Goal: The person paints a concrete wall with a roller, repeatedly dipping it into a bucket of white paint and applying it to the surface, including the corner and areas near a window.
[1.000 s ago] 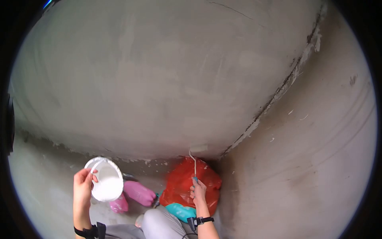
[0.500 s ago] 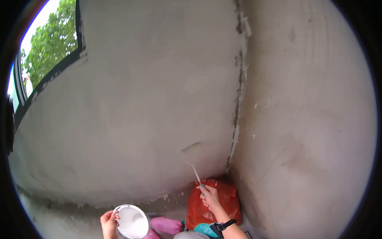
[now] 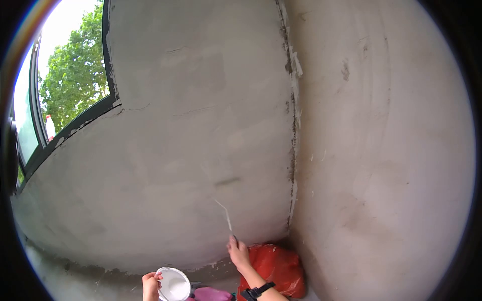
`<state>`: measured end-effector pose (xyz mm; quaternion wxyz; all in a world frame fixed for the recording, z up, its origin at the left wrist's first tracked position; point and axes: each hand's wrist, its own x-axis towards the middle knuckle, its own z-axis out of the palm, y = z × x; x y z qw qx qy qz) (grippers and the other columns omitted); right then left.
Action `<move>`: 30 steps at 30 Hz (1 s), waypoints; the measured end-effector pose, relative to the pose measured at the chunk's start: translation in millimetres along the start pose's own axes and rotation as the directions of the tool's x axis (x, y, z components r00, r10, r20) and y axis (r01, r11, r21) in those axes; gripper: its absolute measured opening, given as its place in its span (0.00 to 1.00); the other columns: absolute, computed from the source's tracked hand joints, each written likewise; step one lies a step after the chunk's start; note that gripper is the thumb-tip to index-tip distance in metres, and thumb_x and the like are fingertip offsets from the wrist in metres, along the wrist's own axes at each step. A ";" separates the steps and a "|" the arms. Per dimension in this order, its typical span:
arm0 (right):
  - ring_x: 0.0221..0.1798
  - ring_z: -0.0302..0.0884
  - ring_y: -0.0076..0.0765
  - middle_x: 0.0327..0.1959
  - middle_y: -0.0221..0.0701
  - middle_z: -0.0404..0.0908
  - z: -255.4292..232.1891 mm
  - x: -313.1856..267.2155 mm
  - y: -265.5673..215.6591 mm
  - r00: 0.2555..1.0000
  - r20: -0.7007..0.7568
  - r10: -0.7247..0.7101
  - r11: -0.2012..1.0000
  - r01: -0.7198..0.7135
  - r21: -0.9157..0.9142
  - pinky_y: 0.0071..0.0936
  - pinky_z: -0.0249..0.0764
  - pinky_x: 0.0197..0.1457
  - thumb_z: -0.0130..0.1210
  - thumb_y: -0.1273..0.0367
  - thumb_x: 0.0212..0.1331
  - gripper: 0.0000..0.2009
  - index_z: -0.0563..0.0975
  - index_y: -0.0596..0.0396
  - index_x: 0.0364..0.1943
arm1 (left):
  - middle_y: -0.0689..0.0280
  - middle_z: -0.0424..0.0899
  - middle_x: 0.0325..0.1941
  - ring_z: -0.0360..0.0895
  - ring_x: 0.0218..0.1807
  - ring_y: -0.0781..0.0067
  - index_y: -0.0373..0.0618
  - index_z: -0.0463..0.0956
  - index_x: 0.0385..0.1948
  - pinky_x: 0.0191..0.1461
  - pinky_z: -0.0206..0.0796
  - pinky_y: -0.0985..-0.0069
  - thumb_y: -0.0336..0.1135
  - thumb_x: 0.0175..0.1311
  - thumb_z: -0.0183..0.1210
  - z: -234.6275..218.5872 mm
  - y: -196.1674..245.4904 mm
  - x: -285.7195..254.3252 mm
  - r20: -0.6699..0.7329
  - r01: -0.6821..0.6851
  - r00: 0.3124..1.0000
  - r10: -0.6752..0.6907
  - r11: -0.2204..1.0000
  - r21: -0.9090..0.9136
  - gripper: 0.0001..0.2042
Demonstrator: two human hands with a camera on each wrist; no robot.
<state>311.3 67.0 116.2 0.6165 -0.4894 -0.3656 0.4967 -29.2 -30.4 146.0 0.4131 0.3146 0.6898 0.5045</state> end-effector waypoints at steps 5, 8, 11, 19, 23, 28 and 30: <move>0.08 0.53 0.20 0.12 0.19 0.59 -25.7 -36.9 103.9 0.897 0.058 0.438 0.897 -0.440 0.038 0.23 0.52 0.10 0.41 0.45 0.70 0.23 0.63 0.42 0.21 | 0.68 0.81 0.26 0.64 0.18 0.86 0.34 0.80 0.44 0.20 0.54 0.83 0.35 0.67 0.57 -22.6 -16.0 -10.2 -0.015 -0.145 0.988 0.151 0.968 0.203 0.12; 0.07 0.57 0.23 0.10 0.21 0.59 -28.5 -45.7 150.0 0.824 0.051 0.564 0.823 -0.566 0.040 0.28 0.54 0.08 0.42 0.44 0.68 0.25 0.63 0.46 0.19 | 0.66 0.82 0.25 0.65 0.18 0.85 0.34 0.81 0.42 0.20 0.56 0.82 0.35 0.67 0.58 -44.9 -30.2 -9.6 -0.032 -0.164 0.984 0.173 0.970 0.181 0.12; 0.07 0.59 0.26 0.10 0.24 0.61 -33.9 -53.2 182.7 0.804 -0.059 0.592 0.800 -0.595 -0.076 0.28 0.56 0.09 0.42 0.44 0.68 0.27 0.65 0.49 0.19 | 0.67 0.81 0.24 0.65 0.17 0.85 0.36 0.82 0.40 0.20 0.55 0.83 0.35 0.66 0.59 -48.5 -24.1 -23.2 -0.066 -0.116 0.989 0.132 0.972 0.204 0.11; 0.17 0.76 0.48 0.16 0.45 0.75 -43.2 -52.5 168.4 0.899 -0.183 0.397 0.814 -0.437 -0.383 0.44 0.69 0.21 0.41 0.47 0.69 0.32 0.74 0.63 0.19 | 0.66 0.81 0.24 0.60 0.16 0.87 0.31 0.78 0.38 0.20 0.50 0.85 0.25 0.69 0.48 -25.4 15.5 -50.6 0.007 -0.033 0.999 0.034 0.999 -0.027 0.09; 0.40 0.75 0.69 0.29 0.59 0.77 -24.2 -35.6 121.6 0.996 -0.083 -0.042 0.846 -0.008 -0.532 0.55 0.67 0.43 0.41 0.51 0.69 0.28 0.77 0.68 0.31 | 0.66 0.81 0.24 0.58 0.17 0.89 0.32 0.78 0.39 0.20 0.49 0.87 0.24 0.69 0.47 -18.6 18.9 -48.6 0.014 -0.043 0.999 0.043 0.999 -0.008 0.10; 0.33 0.75 0.63 0.25 0.55 0.73 12.2 -16.8 -15.6 0.941 0.047 -0.336 0.752 0.298 -0.589 0.47 0.67 0.36 0.41 0.53 0.70 0.25 0.72 0.65 0.29 | 0.68 0.79 0.24 0.63 0.19 0.85 0.33 0.79 0.38 0.23 0.54 0.85 0.26 0.69 0.49 -7.4 25.0 -42.1 0.040 -0.076 0.996 0.076 0.997 0.006 0.09; 0.29 0.72 0.59 0.23 0.52 0.73 40.0 -9.1 -59.3 0.945 0.089 -0.316 0.793 0.315 -0.521 0.45 0.68 0.36 0.41 0.53 0.71 0.25 0.72 0.65 0.30 | 0.69 0.79 0.24 0.63 0.19 0.86 0.34 0.79 0.39 0.23 0.54 0.85 0.27 0.69 0.48 -1.7 21.6 -39.8 0.056 -0.096 0.994 0.094 0.995 0.033 0.09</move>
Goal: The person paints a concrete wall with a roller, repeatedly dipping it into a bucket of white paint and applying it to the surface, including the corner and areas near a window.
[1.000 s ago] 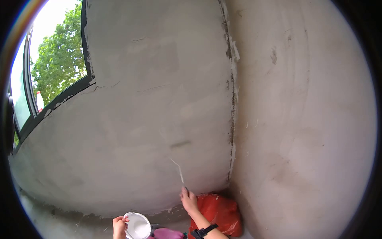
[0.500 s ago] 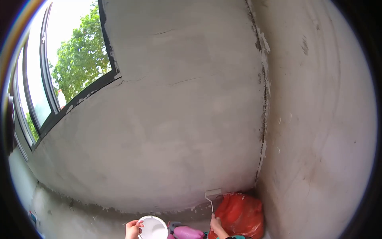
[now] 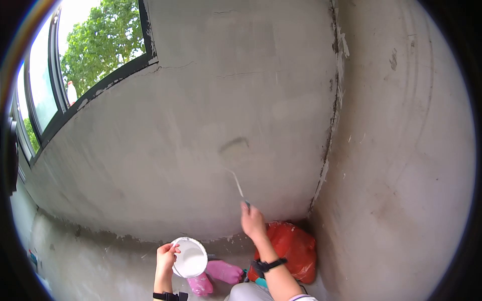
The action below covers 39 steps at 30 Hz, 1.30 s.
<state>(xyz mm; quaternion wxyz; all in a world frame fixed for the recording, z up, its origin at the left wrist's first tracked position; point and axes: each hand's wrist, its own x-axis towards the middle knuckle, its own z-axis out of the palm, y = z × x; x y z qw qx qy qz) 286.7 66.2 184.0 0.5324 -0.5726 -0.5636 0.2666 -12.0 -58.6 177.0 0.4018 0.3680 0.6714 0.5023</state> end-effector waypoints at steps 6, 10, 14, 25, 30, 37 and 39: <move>0.25 0.70 0.45 0.20 0.46 0.71 42.9 26.9 -66.7 0.997 -0.074 -0.020 0.991 0.029 0.127 0.42 0.67 0.33 0.43 0.52 0.71 0.25 0.71 0.64 0.29 | 0.68 0.81 0.24 0.58 0.17 0.89 0.33 0.79 0.39 0.21 0.49 0.86 0.25 0.69 0.48 -2.2 -9.3 7.3 -0.002 0.007 1.000 -0.007 0.999 -0.037 0.09; 0.19 0.67 0.30 0.13 0.34 0.67 55.0 11.6 -10.5 0.992 -0.099 0.076 0.967 -0.049 0.250 0.34 0.64 0.25 0.45 0.52 0.71 0.26 0.69 0.59 0.20 | 0.67 0.81 0.24 0.58 0.16 0.89 0.32 0.78 0.40 0.19 0.48 0.86 0.25 0.69 0.48 -11.5 -12.0 8.5 -0.013 0.018 1.000 -0.019 0.998 -0.061 0.09; 0.13 0.62 0.22 0.10 0.23 0.63 87.8 -43.7 88.3 0.971 -0.073 0.227 0.914 -0.187 0.359 0.26 0.55 0.17 0.45 0.52 0.70 0.26 0.66 0.51 0.15 | 0.68 0.80 0.24 0.58 0.16 0.90 0.33 0.78 0.40 0.19 0.48 0.87 0.26 0.70 0.48 -24.0 -18.0 5.0 -0.016 0.023 1.000 -0.024 0.999 -0.037 0.09; 0.08 0.50 0.21 0.10 0.21 0.56 80.6 -125.1 170.5 0.436 0.437 0.787 0.321 -0.894 0.313 0.24 0.45 0.12 0.45 0.41 0.65 0.27 0.64 0.47 0.20 | 0.68 0.80 0.24 0.57 0.16 0.90 0.33 0.78 0.41 0.20 0.48 0.87 0.26 0.70 0.47 -34.9 -2.0 -15.4 -0.099 0.018 0.995 -0.019 1.000 -0.009 0.10; 0.06 0.47 0.23 0.08 0.20 0.54 18.2 -97.3 166.4 0.544 0.213 0.811 0.250 -0.652 0.716 0.23 0.43 0.09 0.43 0.37 0.63 0.29 0.61 0.44 0.17 | 0.69 0.79 0.23 0.59 0.17 0.89 0.33 0.78 0.40 0.21 0.49 0.86 0.27 0.70 0.48 -25.5 0.2 -7.2 -0.082 0.021 0.996 -0.023 0.999 -0.024 0.10; 0.07 0.50 0.18 0.09 0.20 0.56 -124.1 -28.3 118.5 0.846 0.130 0.518 0.698 -0.505 0.507 0.20 0.45 0.08 0.44 0.42 0.67 0.26 0.64 0.48 0.21 | 0.68 0.79 0.23 0.59 0.17 0.88 0.33 0.78 0.39 0.21 0.50 0.86 0.26 0.70 0.46 8.4 2.4 7.0 0.017 -0.006 1.000 0.006 1.000 -0.025 0.10; 0.07 0.49 0.17 0.09 0.20 0.56 -143.6 -3.0 76.8 0.909 0.110 0.401 0.847 -0.414 0.335 0.19 0.43 0.08 0.44 0.44 0.68 0.26 0.65 0.49 0.21 | 0.68 0.80 0.23 0.60 0.17 0.89 0.33 0.78 0.39 0.21 0.50 0.86 0.26 0.70 0.47 16.1 1.6 13.3 0.072 0.014 0.997 -0.012 1.000 -0.026 0.10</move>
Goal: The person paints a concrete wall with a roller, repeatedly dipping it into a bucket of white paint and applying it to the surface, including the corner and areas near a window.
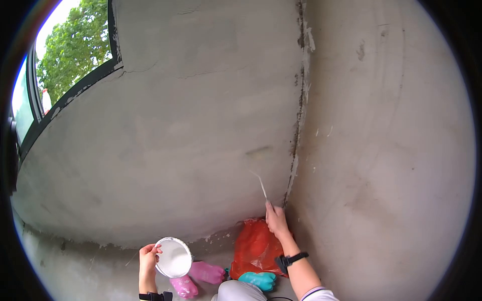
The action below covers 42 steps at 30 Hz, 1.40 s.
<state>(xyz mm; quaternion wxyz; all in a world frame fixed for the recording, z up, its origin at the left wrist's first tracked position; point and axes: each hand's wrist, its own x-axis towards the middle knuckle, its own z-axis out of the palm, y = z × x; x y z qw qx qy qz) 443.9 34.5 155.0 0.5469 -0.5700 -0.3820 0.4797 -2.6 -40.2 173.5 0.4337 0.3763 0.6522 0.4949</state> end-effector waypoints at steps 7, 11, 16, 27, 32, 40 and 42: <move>0.13 0.60 0.22 0.10 0.24 0.63 16.3 40.3 -77.1 0.970 -0.029 -0.242 0.966 0.238 -0.102 0.26 0.56 0.17 0.43 0.48 0.70 0.28 0.68 0.53 0.18 | 0.69 0.80 0.23 0.59 0.17 0.89 0.33 0.78 0.40 0.20 0.50 0.86 0.26 0.69 0.48 30.2 8.8 -2.2 0.063 -0.033 0.997 0.036 0.998 -0.049 0.09; 0.07 0.51 0.20 0.09 0.21 0.58 32.7 36.8 -5.4 0.998 0.004 -0.064 0.995 0.064 0.082 0.21 0.47 0.08 0.41 0.42 0.68 0.26 0.66 0.48 0.23 | 0.68 0.79 0.23 0.60 0.17 0.88 0.33 0.78 0.40 0.21 0.50 0.86 0.26 0.69 0.48 24.6 5.0 -4.4 0.056 -0.022 0.998 0.023 1.000 -0.019 0.09; 0.07 0.59 0.25 0.10 0.25 0.64 39.1 17.5 141.6 0.982 -0.128 0.139 0.985 -0.151 -0.087 0.24 0.54 0.09 0.40 0.42 0.67 0.29 0.66 0.49 0.18 | 0.68 0.79 0.24 0.62 0.18 0.87 0.33 0.78 0.39 0.23 0.53 0.86 0.25 0.68 0.47 13.4 9.5 -14.2 0.016 0.001 1.000 0.000 1.000 -0.011 0.09; 0.09 0.58 0.27 0.10 0.24 0.63 13.8 -0.4 201.9 0.869 -0.118 0.481 0.869 -0.490 -0.062 0.29 0.53 0.11 0.45 0.43 0.66 0.29 0.66 0.50 0.17 | 0.66 0.79 0.24 0.63 0.19 0.85 0.31 0.78 0.39 0.22 0.53 0.85 0.26 0.70 0.48 -4.9 1.7 -16.5 -0.001 -0.011 1.000 0.011 1.000 0.009 0.09; 0.09 0.53 0.22 0.12 0.22 0.61 11.6 -5.8 198.2 0.862 0.093 0.498 0.843 -0.506 0.180 0.24 0.49 0.12 0.45 0.41 0.65 0.27 0.66 0.46 0.19 | 0.66 0.79 0.24 0.63 0.19 0.85 0.32 0.78 0.39 0.22 0.54 0.85 0.26 0.70 0.48 -3.7 -0.2 -12.1 0.002 -0.024 1.000 0.024 1.000 -0.012 0.09; 0.07 0.50 0.21 0.10 0.22 0.57 6.4 10.2 106.5 0.968 0.001 0.253 0.947 -0.248 0.204 0.23 0.46 0.10 0.43 0.39 0.65 0.28 0.65 0.47 0.22 | 0.67 0.79 0.24 0.62 0.19 0.86 0.32 0.78 0.40 0.23 0.54 0.85 0.24 0.69 0.47 -0.3 5.7 -16.4 -0.030 -0.025 0.999 0.023 0.999 -0.043 0.09; 0.07 0.48 0.20 0.10 0.22 0.55 -10.5 21.5 64.2 0.975 0.068 0.212 0.955 -0.222 0.198 0.23 0.46 0.09 0.42 0.39 0.66 0.27 0.65 0.48 0.24 | 0.67 0.79 0.24 0.62 0.18 0.86 0.32 0.78 0.39 0.23 0.53 0.85 0.24 0.69 0.47 0.9 7.1 -16.5 -0.027 -0.025 0.999 0.023 0.999 -0.046 0.09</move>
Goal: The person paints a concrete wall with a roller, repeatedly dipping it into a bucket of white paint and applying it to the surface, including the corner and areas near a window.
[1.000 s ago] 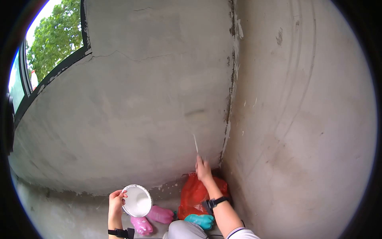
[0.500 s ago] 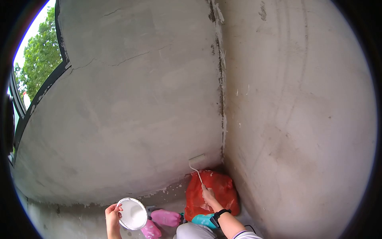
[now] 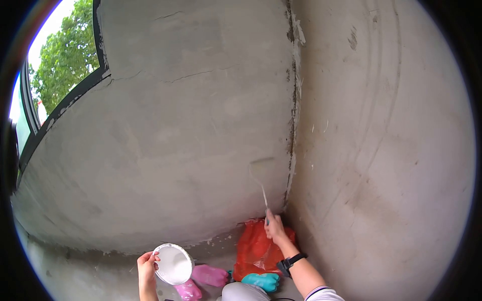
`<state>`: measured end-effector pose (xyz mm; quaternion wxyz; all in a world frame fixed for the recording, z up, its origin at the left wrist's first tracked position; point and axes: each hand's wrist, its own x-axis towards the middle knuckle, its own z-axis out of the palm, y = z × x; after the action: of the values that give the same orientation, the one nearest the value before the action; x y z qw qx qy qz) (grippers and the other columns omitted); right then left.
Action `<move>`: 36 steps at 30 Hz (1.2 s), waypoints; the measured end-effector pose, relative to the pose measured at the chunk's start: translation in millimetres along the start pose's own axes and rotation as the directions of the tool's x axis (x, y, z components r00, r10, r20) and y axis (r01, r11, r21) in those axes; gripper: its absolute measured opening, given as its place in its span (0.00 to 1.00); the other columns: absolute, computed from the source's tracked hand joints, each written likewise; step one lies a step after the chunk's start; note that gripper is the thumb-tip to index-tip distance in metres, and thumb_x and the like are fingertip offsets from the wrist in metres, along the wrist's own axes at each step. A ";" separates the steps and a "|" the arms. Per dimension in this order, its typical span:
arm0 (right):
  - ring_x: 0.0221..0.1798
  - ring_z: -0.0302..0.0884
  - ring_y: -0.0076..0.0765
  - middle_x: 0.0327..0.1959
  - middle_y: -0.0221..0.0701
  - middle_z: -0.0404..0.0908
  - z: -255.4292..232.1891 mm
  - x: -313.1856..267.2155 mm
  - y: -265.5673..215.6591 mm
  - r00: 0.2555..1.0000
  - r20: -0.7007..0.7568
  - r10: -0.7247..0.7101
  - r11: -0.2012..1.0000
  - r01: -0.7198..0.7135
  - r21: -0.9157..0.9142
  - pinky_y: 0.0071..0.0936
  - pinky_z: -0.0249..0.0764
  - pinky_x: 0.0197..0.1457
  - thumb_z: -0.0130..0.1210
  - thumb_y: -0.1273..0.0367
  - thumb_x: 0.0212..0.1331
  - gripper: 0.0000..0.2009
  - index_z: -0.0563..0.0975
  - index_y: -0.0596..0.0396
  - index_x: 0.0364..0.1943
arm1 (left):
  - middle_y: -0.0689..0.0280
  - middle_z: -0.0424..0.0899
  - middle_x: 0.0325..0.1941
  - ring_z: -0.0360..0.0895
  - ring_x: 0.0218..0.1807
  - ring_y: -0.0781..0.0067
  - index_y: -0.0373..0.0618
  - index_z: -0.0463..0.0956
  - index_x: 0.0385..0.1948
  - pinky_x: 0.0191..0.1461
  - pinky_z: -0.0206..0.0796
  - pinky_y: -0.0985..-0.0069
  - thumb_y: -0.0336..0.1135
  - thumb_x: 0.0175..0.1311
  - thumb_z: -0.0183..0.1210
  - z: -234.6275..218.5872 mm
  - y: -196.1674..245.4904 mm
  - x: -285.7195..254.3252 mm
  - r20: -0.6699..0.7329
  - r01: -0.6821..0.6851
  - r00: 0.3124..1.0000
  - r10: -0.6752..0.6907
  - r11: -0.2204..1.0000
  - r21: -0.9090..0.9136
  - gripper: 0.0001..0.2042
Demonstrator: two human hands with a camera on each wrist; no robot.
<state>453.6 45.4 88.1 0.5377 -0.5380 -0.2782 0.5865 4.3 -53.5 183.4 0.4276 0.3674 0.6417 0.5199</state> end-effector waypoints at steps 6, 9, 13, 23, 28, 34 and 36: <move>0.07 0.48 0.19 0.09 0.21 0.56 11.3 -1.1 -129.5 0.987 0.017 -0.159 0.985 0.160 -0.068 0.21 0.45 0.09 0.45 0.39 0.64 0.28 0.64 0.48 0.23 | 0.69 0.78 0.23 0.60 0.18 0.88 0.34 0.78 0.39 0.21 0.51 0.86 0.26 0.70 0.48 10.1 2.3 2.5 -0.001 -0.017 1.000 0.017 1.000 0.022 0.09; 0.07 0.48 0.18 0.10 0.20 0.56 18.9 2.8 -146.5 0.958 0.012 -0.288 0.948 0.287 -0.135 0.21 0.46 0.09 0.45 0.38 0.64 0.28 0.64 0.48 0.24 | 0.69 0.79 0.23 0.60 0.18 0.88 0.35 0.78 0.39 0.22 0.51 0.86 0.26 0.69 0.48 11.2 -1.8 5.7 0.005 -0.025 1.000 0.025 0.999 0.030 0.09; 0.07 0.51 0.19 0.10 0.20 0.58 25.3 35.7 -99.7 0.949 -0.128 -0.288 0.957 0.281 -0.072 0.21 0.48 0.09 0.47 0.39 0.63 0.26 0.64 0.45 0.25 | 0.70 0.78 0.22 0.60 0.18 0.88 0.35 0.78 0.39 0.22 0.50 0.87 0.26 0.68 0.49 7.1 -9.2 13.7 0.005 -0.018 1.000 0.018 0.999 0.043 0.09; 0.08 0.53 0.23 0.11 0.24 0.61 -37.9 21.9 104.1 0.982 -0.170 0.080 0.975 -0.113 -0.191 0.24 0.50 0.09 0.41 0.43 0.68 0.28 0.68 0.48 0.19 | 0.70 0.78 0.24 0.64 0.19 0.86 0.35 0.80 0.40 0.22 0.54 0.85 0.29 0.69 0.51 -2.1 -16.9 19.6 0.041 -0.029 0.999 0.022 0.987 0.157 0.09; 0.10 0.54 0.22 0.12 0.23 0.61 -45.9 13.9 119.4 0.958 -0.214 0.190 0.942 -0.239 -0.234 0.24 0.49 0.11 0.42 0.43 0.68 0.28 0.65 0.46 0.17 | 0.72 0.80 0.27 0.64 0.22 0.87 0.37 0.81 0.44 0.25 0.54 0.86 0.31 0.70 0.54 3.4 -14.8 15.9 0.065 -0.057 0.997 0.042 0.965 0.255 0.10; 0.11 0.66 0.28 0.09 0.26 0.68 -28.0 11.3 80.4 0.967 -0.234 -0.105 0.946 0.024 -0.324 0.30 0.61 0.13 0.42 0.44 0.68 0.31 0.69 0.51 0.13 | 0.69 0.78 0.23 0.65 0.20 0.86 0.34 0.79 0.38 0.23 0.55 0.86 0.25 0.69 0.48 16.2 -5.1 10.3 0.060 -0.042 0.997 0.038 0.998 0.056 0.09; 0.07 0.56 0.24 0.10 0.24 0.62 -28.4 26.5 55.3 0.963 -0.139 -0.233 0.919 0.171 -0.355 0.23 0.52 0.08 0.41 0.45 0.70 0.27 0.71 0.53 0.22 | 0.68 0.79 0.24 0.65 0.21 0.86 0.33 0.79 0.39 0.25 0.56 0.87 0.25 0.69 0.48 15.2 -5.2 9.5 0.052 -0.057 0.997 0.056 0.998 0.026 0.09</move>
<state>465.8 48.1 21.7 0.5173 -0.6413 -0.3800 0.4204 14.9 -40.4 175.3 0.4241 0.4044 0.6269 0.5134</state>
